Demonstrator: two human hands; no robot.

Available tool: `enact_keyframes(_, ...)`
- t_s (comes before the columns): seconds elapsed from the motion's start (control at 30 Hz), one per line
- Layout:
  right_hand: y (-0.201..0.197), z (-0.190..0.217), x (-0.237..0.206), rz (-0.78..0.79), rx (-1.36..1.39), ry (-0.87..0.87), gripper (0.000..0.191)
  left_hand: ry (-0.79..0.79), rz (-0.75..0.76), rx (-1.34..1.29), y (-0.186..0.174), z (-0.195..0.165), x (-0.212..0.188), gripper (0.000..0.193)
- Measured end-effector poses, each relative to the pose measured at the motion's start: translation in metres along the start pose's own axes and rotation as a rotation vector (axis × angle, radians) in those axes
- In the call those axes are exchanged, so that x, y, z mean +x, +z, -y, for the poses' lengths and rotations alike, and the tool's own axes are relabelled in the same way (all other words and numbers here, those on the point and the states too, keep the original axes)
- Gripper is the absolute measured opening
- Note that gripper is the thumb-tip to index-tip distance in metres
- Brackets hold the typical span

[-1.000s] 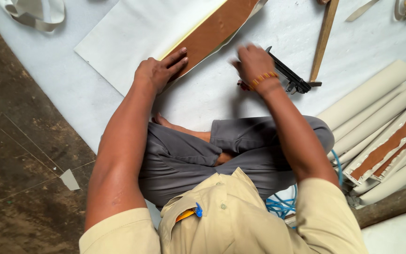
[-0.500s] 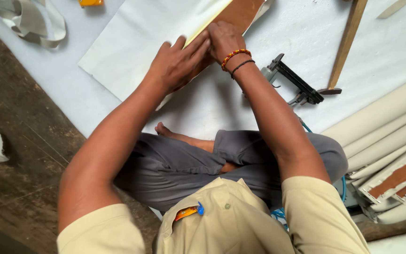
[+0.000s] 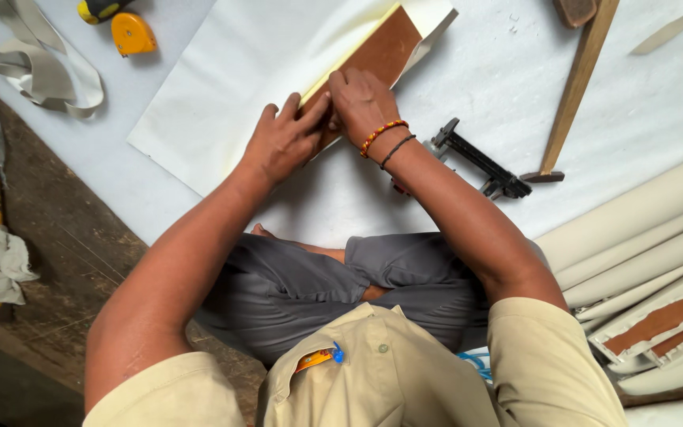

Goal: The person sits on the workshop floor and wraps white fabric over a long foam strip with a wooden backing board, folding the fabric edges around it. They press and align the fabric, then use a pneumatic nail gun to fasten the fabric along the strip, working along its length.

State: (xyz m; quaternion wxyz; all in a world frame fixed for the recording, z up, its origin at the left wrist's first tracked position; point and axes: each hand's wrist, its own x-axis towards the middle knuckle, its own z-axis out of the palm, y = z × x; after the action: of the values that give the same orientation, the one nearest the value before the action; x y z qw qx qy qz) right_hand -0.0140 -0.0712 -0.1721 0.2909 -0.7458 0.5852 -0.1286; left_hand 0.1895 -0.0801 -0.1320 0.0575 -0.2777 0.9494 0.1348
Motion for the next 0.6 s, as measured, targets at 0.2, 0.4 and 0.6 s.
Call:
enact_keyframes(0.2, -0.013, -0.004, 0.011, -0.044, -0.067, -0.03, 0.026, -0.008, -0.026, 0.162, 0.005, -0.009, 0.006, 0.043)
enact_keyframes(0.4, -0.006, -0.009, 0.004, -0.042, -0.062, -0.005, 0.025, -0.193, 0.245, -0.1, 0.013, 0.001, 0.032, 0.05)
enact_keyframes(0.6, -0.007, -0.01, 0.016, -0.066, -0.043, 0.019, 0.027, -0.205, 0.372, -0.179, 0.012, 0.02, 0.046, 0.051)
